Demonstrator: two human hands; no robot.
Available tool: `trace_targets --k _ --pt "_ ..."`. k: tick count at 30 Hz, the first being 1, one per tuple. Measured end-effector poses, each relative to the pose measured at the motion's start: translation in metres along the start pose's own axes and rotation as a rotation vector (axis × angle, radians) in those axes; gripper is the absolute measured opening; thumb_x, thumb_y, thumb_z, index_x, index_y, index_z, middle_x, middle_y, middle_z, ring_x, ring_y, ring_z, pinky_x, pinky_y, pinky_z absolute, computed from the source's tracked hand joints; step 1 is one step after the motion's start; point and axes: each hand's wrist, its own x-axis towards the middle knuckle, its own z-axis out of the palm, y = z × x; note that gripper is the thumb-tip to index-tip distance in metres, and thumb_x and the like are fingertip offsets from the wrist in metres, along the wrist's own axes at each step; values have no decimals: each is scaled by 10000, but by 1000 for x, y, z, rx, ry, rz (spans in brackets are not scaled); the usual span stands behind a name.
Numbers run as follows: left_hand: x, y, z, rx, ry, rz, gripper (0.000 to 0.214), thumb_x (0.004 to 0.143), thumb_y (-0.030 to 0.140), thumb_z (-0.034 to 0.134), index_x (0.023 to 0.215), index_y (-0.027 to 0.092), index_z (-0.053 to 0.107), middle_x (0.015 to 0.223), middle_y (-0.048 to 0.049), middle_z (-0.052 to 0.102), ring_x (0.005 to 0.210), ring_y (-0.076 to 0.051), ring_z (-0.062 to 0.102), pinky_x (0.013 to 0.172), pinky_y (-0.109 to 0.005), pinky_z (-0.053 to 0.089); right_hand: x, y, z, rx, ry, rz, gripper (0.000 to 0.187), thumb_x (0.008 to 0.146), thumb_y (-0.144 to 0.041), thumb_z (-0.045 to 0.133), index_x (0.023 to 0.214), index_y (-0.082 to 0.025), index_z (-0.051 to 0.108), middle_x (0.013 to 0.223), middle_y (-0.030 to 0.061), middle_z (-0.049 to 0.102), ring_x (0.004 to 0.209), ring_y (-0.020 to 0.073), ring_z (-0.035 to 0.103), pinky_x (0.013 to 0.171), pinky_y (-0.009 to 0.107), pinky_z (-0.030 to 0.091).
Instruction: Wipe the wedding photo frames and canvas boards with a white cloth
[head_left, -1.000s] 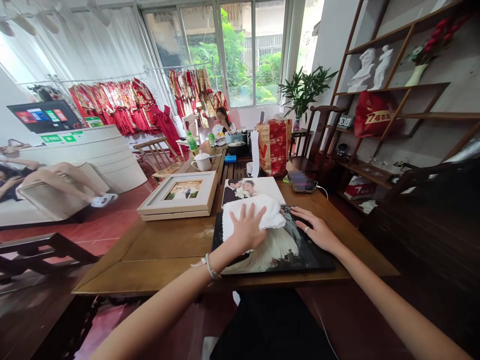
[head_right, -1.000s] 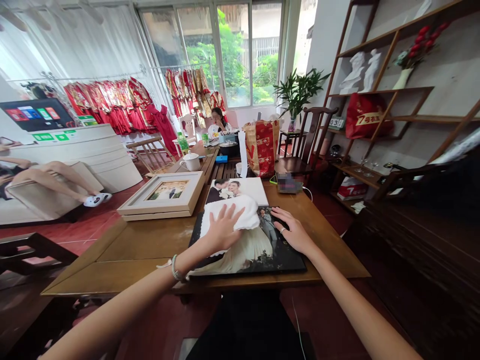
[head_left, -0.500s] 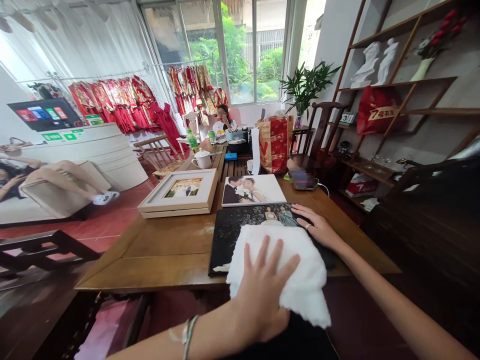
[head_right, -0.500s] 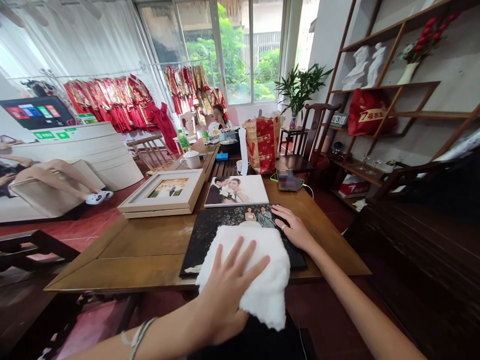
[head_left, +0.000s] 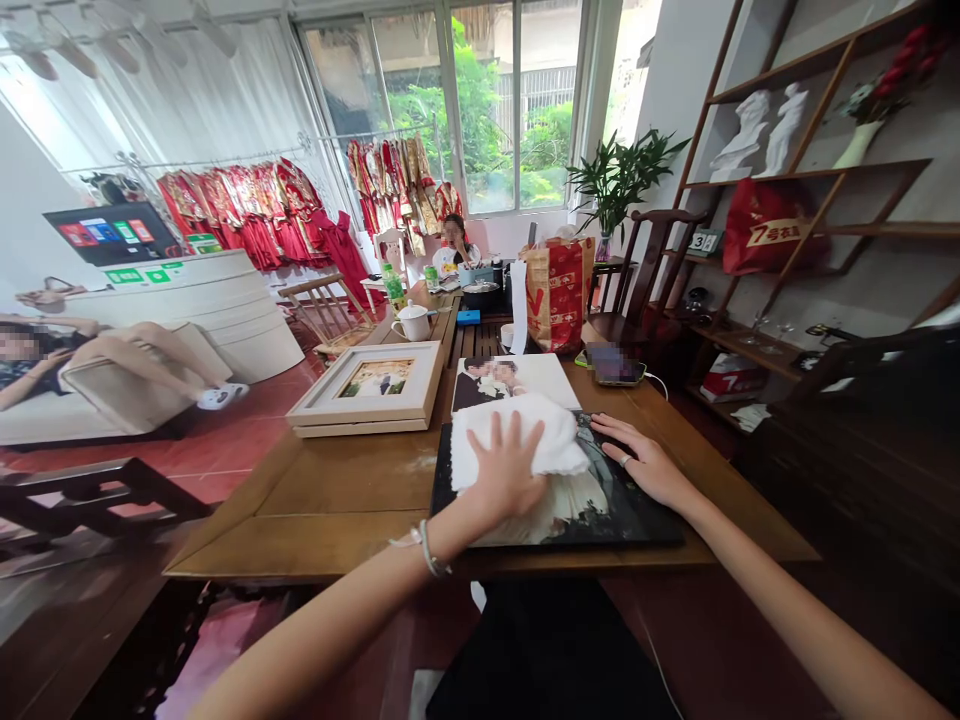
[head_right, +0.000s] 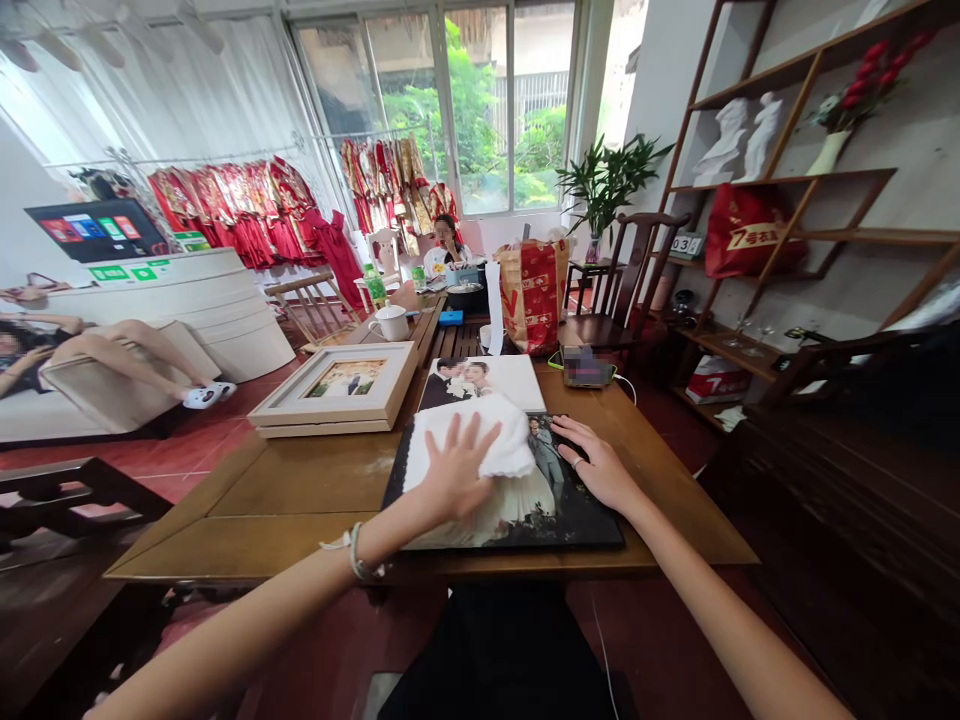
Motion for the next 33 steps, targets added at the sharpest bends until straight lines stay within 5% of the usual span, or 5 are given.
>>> trace_targets --k 5,10,20,24,33 --pt "-40 48 17 -29 39 226 832 730 467 529 1431 288 119 1503 -114 46 1327 -392 -100 942 -716 2 1 6 -2 64 -33 -43 385 785 -382 541 1144 -260 611 1301 72 533 1256 258 421 1054 487 315" --pt "-70 47 13 -71 -36 335 833 740 442 505 1432 326 54 1511 -58 13 1332 -372 -109 966 -696 7 2 6 0 53 -1 -36 357 817 -382 496 1140 -281 612 1307 53 529 1264 241 412 1063 475 300" --pt "45 23 1 9 24 206 640 827 436 426 1412 312 200 1476 -59 204 1327 -366 116 954 -688 147 1 5 4 29 28 -34 407 749 -253 485 1138 -251 603 1269 58 562 1215 252 467 1030 452 339" --pt "58 28 4 15 58 179 624 838 435 420 1410 284 220 1471 -77 213 1321 -373 119 957 -688 135 1 6 5 28 48 -6 404 749 -260 488 1137 -243 599 1256 61 572 1204 258 478 1029 454 338" --pt "-38 56 18 9 8 250 861 716 461 551 1434 267 118 1503 -111 49 1323 -413 -85 950 -723 5 4 8 1 171 19 -11 383 785 -347 493 1137 -251 610 1272 61 563 1220 249 465 1047 440 331"
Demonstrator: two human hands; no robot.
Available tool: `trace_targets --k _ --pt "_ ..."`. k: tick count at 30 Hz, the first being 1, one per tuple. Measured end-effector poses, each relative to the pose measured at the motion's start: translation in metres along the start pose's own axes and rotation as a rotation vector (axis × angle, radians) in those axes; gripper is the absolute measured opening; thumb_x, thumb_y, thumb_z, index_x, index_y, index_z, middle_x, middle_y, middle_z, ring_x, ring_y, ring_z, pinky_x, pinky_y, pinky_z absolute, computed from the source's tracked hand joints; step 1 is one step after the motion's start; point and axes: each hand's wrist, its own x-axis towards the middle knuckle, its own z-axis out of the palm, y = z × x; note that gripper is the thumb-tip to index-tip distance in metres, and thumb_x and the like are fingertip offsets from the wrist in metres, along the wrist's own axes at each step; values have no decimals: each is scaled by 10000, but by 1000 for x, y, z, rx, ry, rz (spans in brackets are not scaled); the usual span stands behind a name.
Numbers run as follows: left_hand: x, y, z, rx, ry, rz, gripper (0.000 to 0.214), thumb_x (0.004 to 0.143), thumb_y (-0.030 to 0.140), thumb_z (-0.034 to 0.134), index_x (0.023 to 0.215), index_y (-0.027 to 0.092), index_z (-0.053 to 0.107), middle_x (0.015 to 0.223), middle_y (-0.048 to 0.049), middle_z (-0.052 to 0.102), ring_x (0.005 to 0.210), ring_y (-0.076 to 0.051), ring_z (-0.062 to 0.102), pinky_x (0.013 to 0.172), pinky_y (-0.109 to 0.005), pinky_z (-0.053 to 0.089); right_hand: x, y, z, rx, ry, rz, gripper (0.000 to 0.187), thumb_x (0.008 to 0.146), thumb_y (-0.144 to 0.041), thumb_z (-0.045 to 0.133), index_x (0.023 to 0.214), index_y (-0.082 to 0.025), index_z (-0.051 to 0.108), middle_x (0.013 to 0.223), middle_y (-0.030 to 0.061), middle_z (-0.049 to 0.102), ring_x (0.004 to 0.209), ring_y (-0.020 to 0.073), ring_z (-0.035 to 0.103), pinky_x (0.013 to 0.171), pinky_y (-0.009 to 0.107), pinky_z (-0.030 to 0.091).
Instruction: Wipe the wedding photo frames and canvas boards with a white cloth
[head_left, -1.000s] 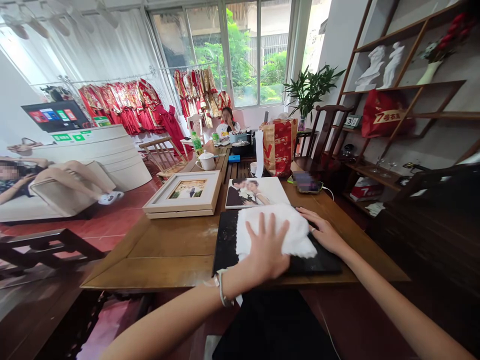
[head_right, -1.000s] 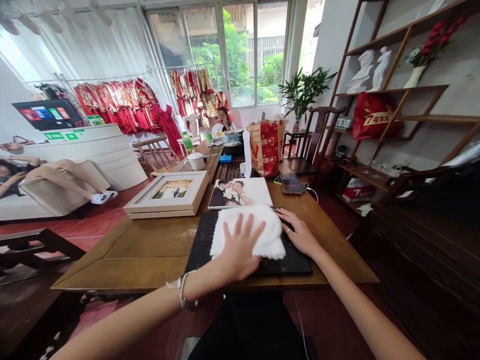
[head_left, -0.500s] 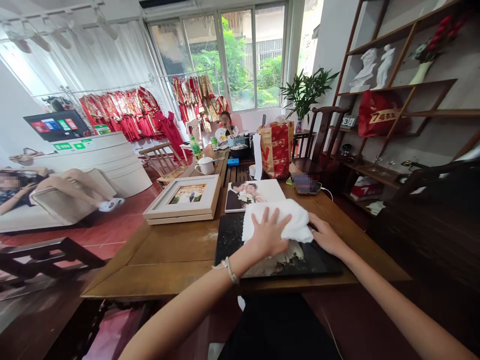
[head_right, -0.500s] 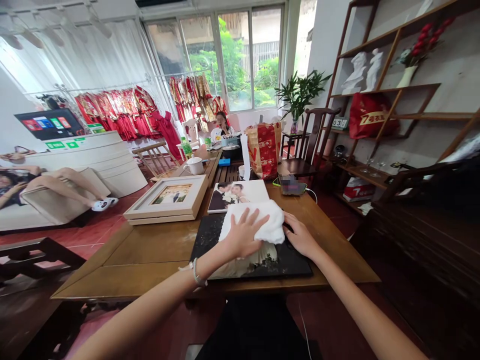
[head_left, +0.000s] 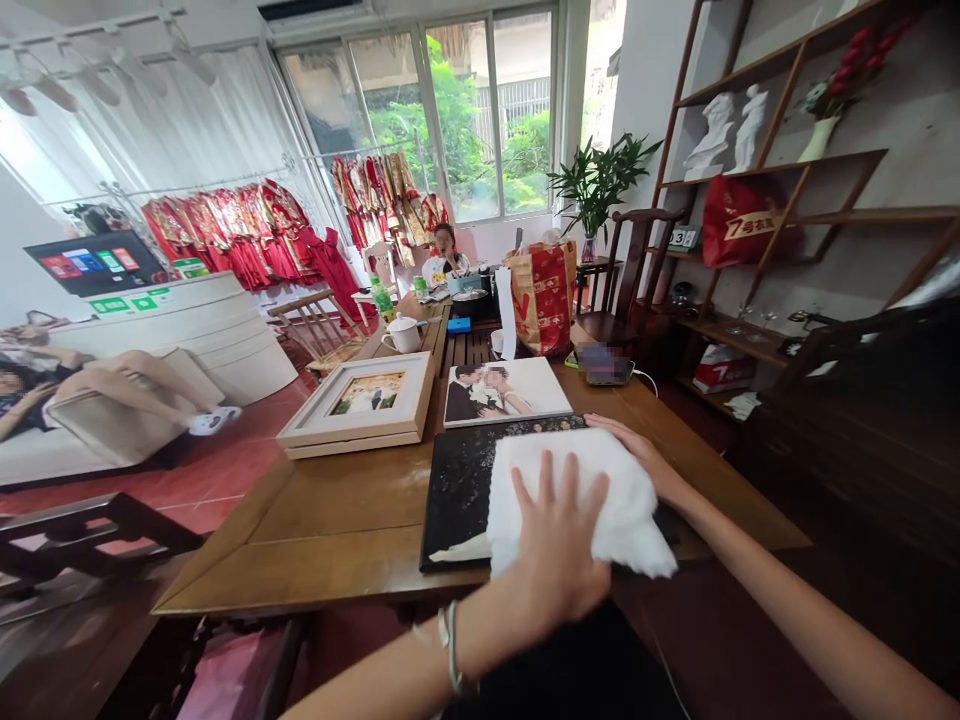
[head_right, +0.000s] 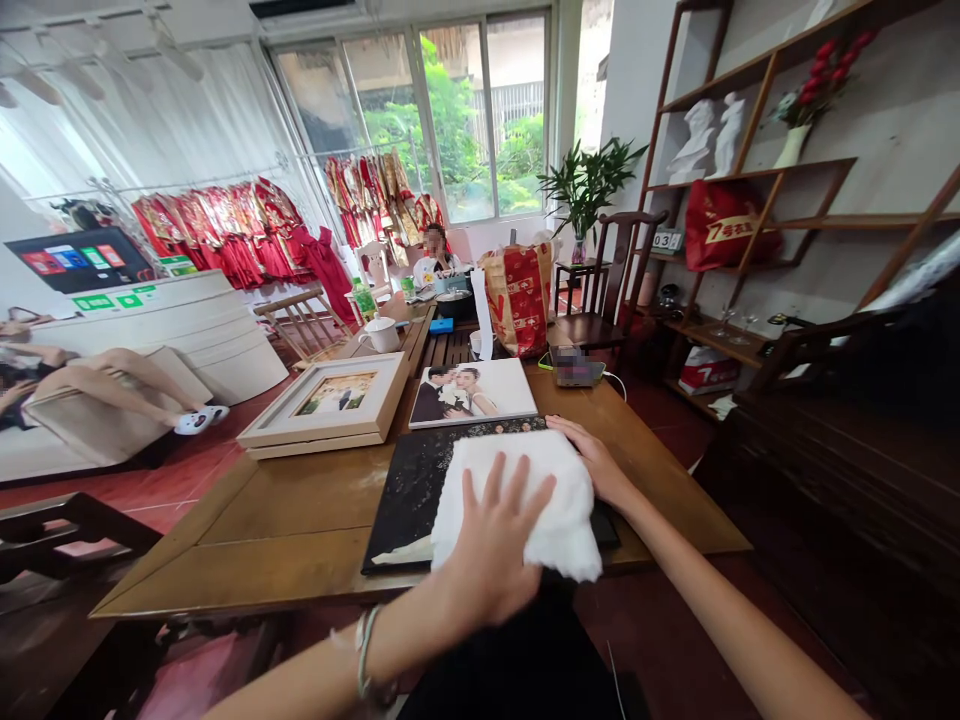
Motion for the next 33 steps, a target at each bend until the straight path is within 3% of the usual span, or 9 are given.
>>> trace_targets --k 3,6,14,17,20,24,28,30,33 --pt "-27 19 -6 -62 -68 60 844 746 463 516 1441 257 84 1505 -104 13 1317 -423 -104 942 -736 1 2 -1 0 7 14 13 389 811 -392 479 1152 -250 601 1304 61 534 1244 239 439 1067 453 302" --pt "-27 20 -13 -84 -60 52 788 773 470 491 1437 271 117 1504 -96 64 1330 -409 -46 959 -720 49 1 -1 0 37 20 18 392 818 -420 470 1140 -246 612 1293 63 544 1240 240 444 1066 459 303" --pt "58 -22 -15 57 30 -129 668 816 470 463 1411 272 234 1480 -92 193 1321 -402 106 939 -712 153 -2 -5 2 42 61 40 395 782 -308 479 1151 -246 605 1288 36 552 1198 258 487 1011 430 371" --pt "73 -25 -13 76 56 -175 670 821 480 463 1412 259 237 1478 -100 196 1319 -410 105 934 -713 158 -1 -8 1 7 66 29 402 784 -304 476 1160 -241 600 1289 36 551 1208 262 477 1014 429 363" --pt "61 -14 -9 78 56 -176 706 807 477 487 1417 239 225 1482 -121 175 1317 -428 90 930 -724 147 -1 -9 0 14 29 -2 411 781 -313 489 1167 -228 597 1304 52 536 1211 265 475 1001 421 385" --pt "12 13 -9 62 39 -70 796 776 477 533 1432 207 173 1490 -154 99 1318 -447 18 935 -741 98 -2 -6 -2 8 9 -16 409 779 -335 513 1163 -225 603 1311 64 526 1233 252 454 1043 420 348" --pt "-32 36 -17 17 -104 67 873 753 486 558 1444 194 112 1488 -162 28 1302 -473 -44 920 -767 94 2 -1 -1 -11 10 20 384 827 -378 454 1141 -228 617 1289 67 546 1251 235 433 1073 443 305" --pt "-37 40 -21 8 -157 80 891 742 482 573 1445 201 102 1488 -154 31 1301 -474 -42 919 -768 104 3 0 -1 -17 19 29 381 837 -387 441 1139 -236 617 1290 61 546 1256 233 426 1078 451 296" --pt "-24 36 -21 24 -134 22 846 766 492 542 1443 214 117 1491 -140 54 1315 -451 -11 940 -745 108 2 1 -1 -24 10 21 383 834 -402 443 1135 -247 620 1286 53 550 1252 240 431 1075 459 301"
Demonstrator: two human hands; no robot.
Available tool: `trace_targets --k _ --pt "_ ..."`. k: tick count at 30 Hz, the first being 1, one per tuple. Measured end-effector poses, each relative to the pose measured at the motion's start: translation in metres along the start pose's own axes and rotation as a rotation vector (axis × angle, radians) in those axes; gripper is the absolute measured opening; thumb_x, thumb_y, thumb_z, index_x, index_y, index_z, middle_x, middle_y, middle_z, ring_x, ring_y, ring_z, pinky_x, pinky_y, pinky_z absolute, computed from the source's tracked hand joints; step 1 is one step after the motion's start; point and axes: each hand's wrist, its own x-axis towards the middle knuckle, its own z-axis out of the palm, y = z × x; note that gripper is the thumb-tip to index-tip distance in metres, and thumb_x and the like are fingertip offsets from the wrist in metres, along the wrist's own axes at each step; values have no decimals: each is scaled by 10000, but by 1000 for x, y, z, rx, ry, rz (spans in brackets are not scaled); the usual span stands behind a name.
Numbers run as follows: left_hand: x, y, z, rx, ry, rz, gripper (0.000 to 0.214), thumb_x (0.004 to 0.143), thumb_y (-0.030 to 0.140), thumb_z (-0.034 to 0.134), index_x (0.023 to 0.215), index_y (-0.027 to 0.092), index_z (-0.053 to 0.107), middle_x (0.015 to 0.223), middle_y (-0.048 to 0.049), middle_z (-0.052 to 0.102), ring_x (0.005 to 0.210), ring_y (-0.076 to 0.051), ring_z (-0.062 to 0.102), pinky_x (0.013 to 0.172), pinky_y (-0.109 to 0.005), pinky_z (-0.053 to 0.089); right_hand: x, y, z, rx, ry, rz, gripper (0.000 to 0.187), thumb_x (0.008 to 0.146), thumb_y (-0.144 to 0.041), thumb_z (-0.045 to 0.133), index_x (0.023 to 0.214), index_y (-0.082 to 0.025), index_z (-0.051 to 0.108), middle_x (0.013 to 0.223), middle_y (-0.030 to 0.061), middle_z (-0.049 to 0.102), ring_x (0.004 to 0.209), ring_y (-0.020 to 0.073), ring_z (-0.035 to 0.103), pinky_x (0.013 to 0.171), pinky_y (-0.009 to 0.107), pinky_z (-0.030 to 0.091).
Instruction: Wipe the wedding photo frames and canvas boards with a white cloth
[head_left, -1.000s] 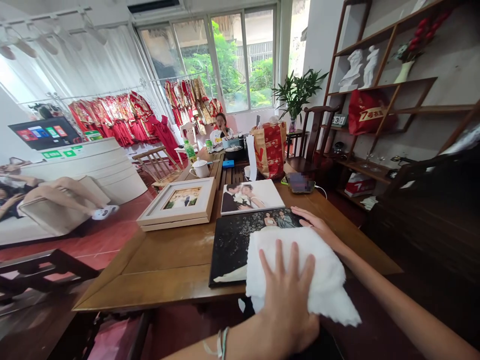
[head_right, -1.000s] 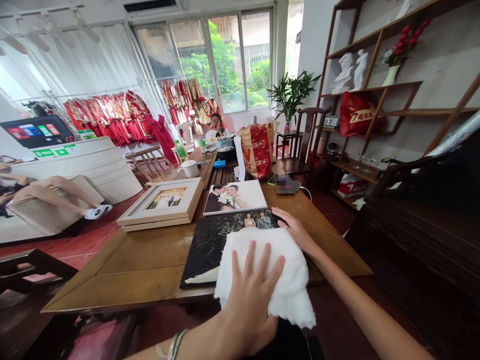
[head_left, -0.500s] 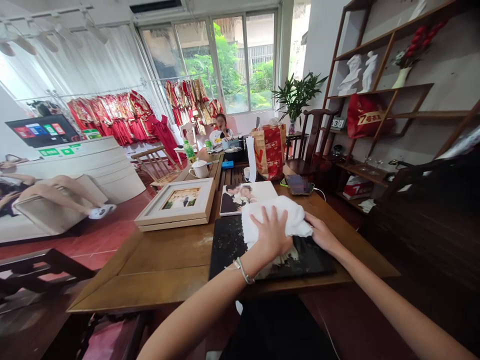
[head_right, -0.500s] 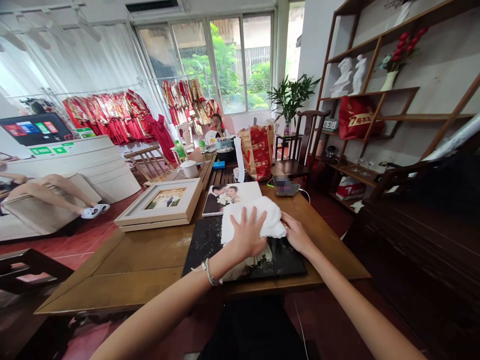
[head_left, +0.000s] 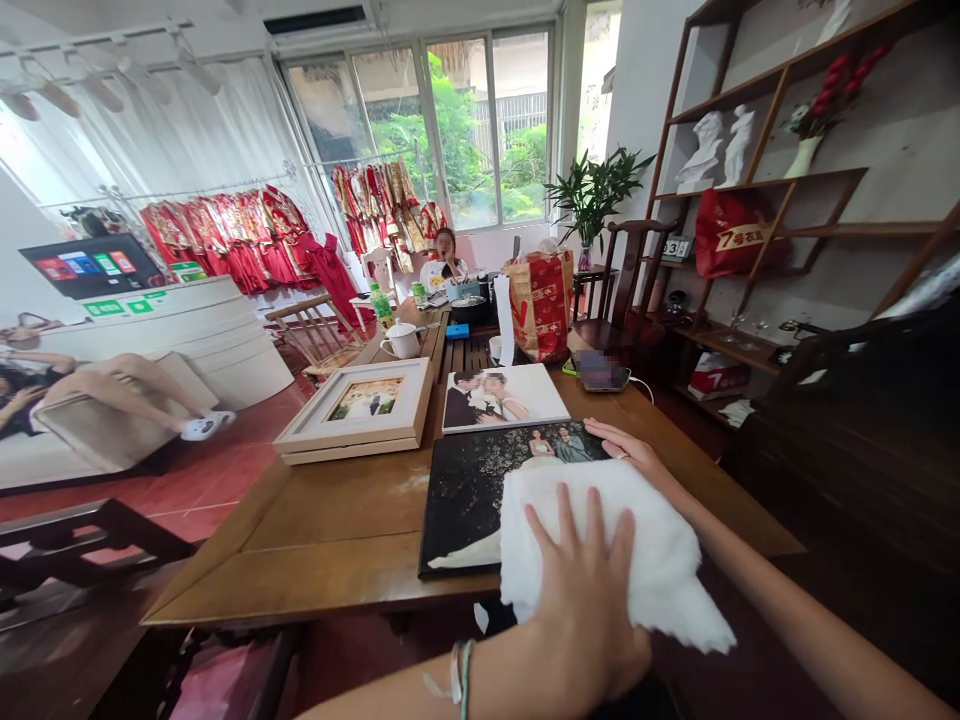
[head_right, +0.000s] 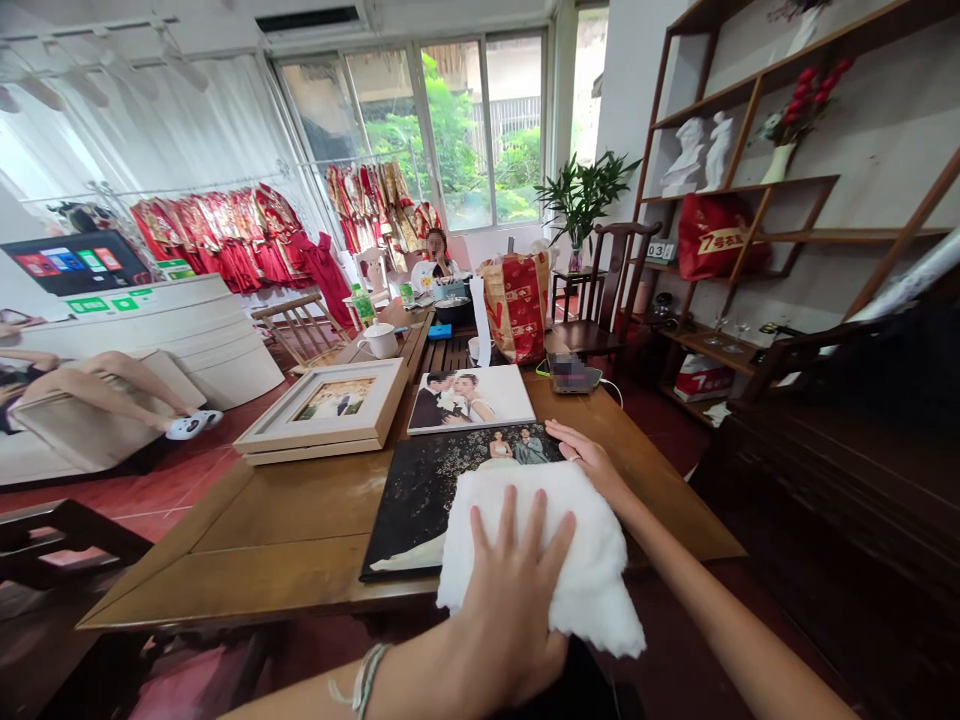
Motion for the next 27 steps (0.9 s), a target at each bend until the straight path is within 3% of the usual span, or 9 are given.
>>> trace_targets --k 6,9,12,17,20,23,27 --pt "60 -48 -5 83 86 -242 765 800 504 506 1433 221 180 1485 -132 144 1310 -449 102 917 -727 188 -4 -9 2 -44 -8 -20 419 812 -399 489 1189 -244 584 1319 57 514 1253 252 427 1065 454 313" --pt "75 -71 -6 108 131 -270 720 819 466 496 1428 224 198 1479 -132 176 1307 -443 129 907 -721 214 -5 -14 3 -88 11 17 389 849 -381 441 1190 -254 581 1323 46 512 1266 236 411 1072 456 296" --pt "63 -69 -2 106 157 -218 737 806 441 516 1429 221 189 1483 -141 156 1312 -442 99 918 -722 191 -5 -13 3 -105 0 16 387 838 -366 465 1190 -254 580 1336 48 498 1274 235 401 1076 458 291" --pt "-3 -25 6 1 70 29 866 745 470 562 1441 216 113 1495 -148 23 1317 -440 -53 937 -741 74 -4 -4 3 -98 -27 -6 399 818 -351 496 1197 -255 574 1336 51 500 1271 242 404 1072 463 298" --pt "-28 -13 8 -64 -6 150 901 726 469 574 1443 230 82 1494 -136 -27 1317 -427 -86 939 -742 62 -4 -3 4 -122 -17 0 400 821 -324 497 1207 -246 566 1338 56 497 1281 240 389 1083 461 279" --pt "-19 -22 9 -68 21 115 851 755 496 525 1441 254 84 1501 -112 8 1330 -401 -69 962 -716 71 -4 -4 3 -119 -21 -9 406 813 -326 507 1206 -248 567 1332 60 503 1275 240 397 1077 464 290" --pt "29 -50 4 23 83 -55 784 776 483 501 1434 261 137 1500 -101 98 1331 -407 -2 948 -713 116 -6 -7 2 -100 -37 -22 420 772 -323 545 1182 -248 587 1322 63 513 1257 260 421 1055 474 320"
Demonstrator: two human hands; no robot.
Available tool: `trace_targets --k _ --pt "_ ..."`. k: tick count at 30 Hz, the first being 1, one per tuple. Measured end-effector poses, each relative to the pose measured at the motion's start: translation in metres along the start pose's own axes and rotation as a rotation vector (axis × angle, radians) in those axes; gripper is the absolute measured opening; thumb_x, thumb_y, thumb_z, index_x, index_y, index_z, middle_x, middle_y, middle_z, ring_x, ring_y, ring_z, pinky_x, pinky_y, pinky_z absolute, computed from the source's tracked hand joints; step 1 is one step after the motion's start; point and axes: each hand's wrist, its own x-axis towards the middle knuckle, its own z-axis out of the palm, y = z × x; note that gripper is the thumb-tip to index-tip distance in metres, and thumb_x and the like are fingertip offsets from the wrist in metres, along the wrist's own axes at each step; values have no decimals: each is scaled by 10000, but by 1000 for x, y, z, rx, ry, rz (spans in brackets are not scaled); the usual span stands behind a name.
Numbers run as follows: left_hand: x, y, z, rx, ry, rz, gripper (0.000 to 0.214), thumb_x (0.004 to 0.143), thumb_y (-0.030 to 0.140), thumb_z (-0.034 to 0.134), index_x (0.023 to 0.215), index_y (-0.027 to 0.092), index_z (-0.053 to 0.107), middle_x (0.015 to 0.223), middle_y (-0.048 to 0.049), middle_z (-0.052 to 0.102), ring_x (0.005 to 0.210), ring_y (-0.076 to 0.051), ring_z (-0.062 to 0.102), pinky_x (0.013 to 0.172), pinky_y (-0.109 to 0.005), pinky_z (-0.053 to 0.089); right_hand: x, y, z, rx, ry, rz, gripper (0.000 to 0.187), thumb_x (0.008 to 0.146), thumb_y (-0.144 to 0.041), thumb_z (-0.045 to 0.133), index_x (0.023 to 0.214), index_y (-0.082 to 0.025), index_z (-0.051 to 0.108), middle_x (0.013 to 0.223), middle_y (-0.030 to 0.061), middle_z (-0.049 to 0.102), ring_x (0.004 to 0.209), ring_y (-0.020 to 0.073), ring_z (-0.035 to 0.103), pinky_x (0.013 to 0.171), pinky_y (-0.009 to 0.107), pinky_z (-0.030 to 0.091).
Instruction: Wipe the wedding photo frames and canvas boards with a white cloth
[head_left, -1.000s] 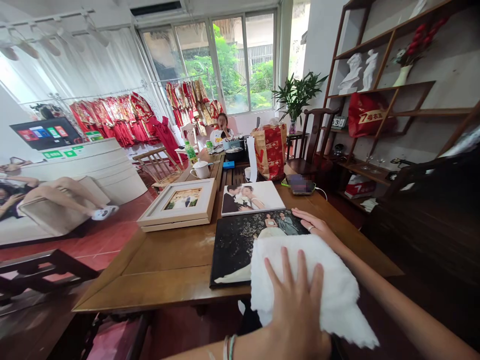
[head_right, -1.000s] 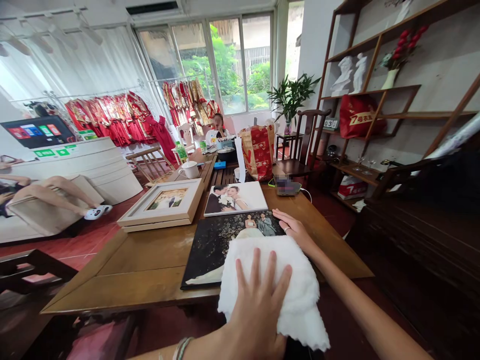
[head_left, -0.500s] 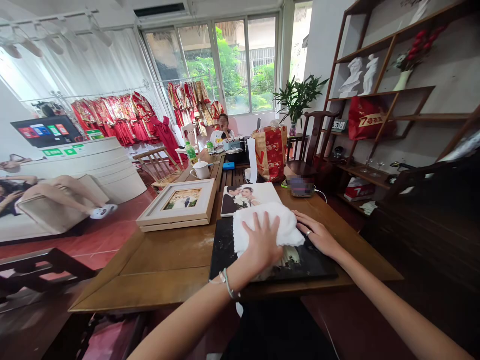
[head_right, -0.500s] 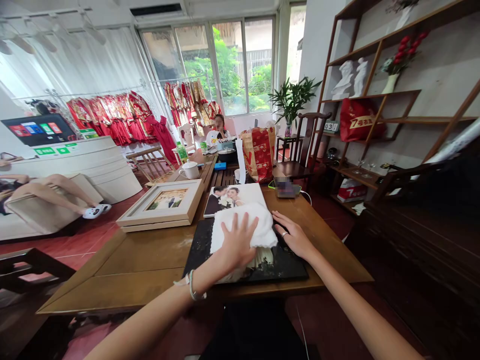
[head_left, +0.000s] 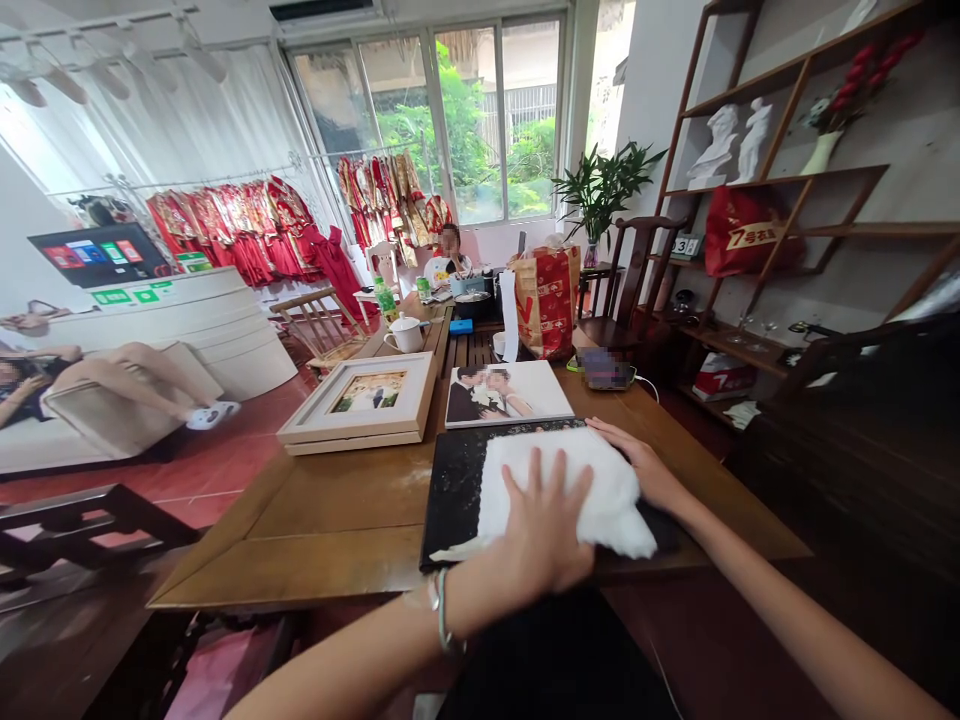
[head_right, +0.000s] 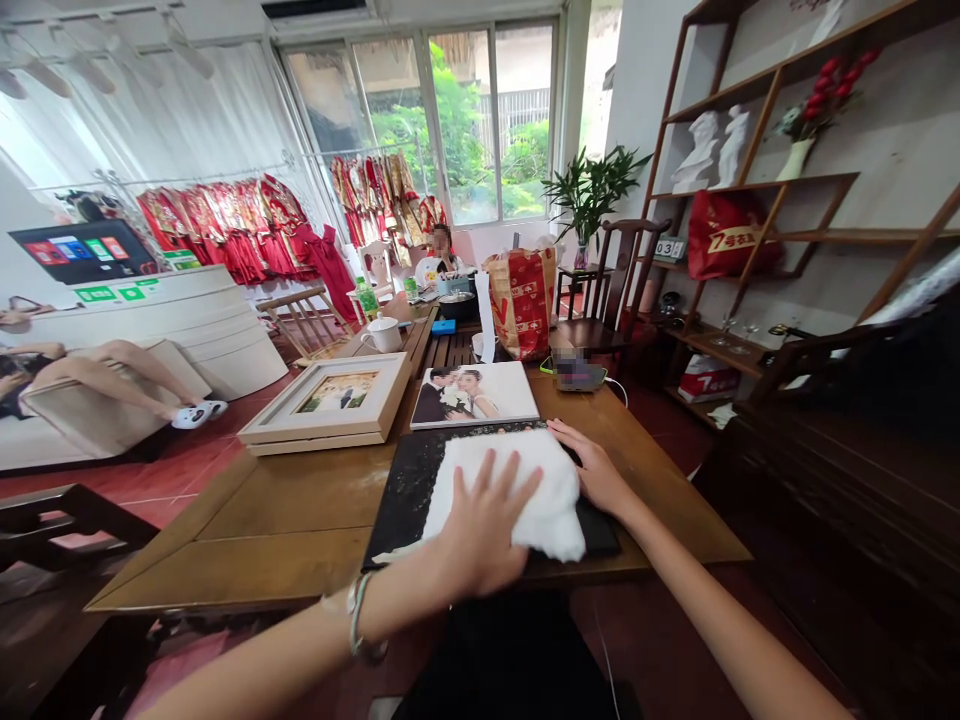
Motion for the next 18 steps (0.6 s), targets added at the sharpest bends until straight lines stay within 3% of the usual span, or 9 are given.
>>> trace_targets --k 4,8,11,14,18 --pt "47 -30 -12 40 -14 -105 677 825 442 469 1420 263 202 1486 -100 167 1316 -404 125 934 -688 196 -1 -4 1 -42 31 20 386 794 -310 501 1160 -241 604 1322 65 513 1243 262 440 1052 480 316" --pt "57 -44 -13 51 -3 -119 666 838 429 453 1423 269 179 1487 -87 164 1321 -386 117 946 -675 187 -1 -6 2 -77 41 27 383 808 -300 504 1180 -253 584 1320 52 517 1260 245 420 1071 474 291" --pt "34 -33 -1 38 28 -64 741 795 435 487 1430 267 144 1498 -87 118 1331 -389 49 959 -681 146 -2 -4 2 -61 25 22 390 808 -300 497 1184 -242 583 1321 59 515 1264 246 413 1072 470 295" --pt "-5 -13 12 10 79 65 858 730 469 525 1437 267 84 1507 -82 50 1332 -389 -59 971 -690 61 -2 -2 1 -22 8 3 418 789 -311 523 1197 -240 573 1325 66 510 1268 254 407 1069 474 299" --pt "-43 3 18 -26 76 211 941 680 498 539 1439 272 30 1510 -66 8 1325 -386 -125 971 -690 -9 -2 0 1 -16 20 20 406 816 -335 510 1209 -245 563 1340 68 493 1273 251 400 1071 474 294"
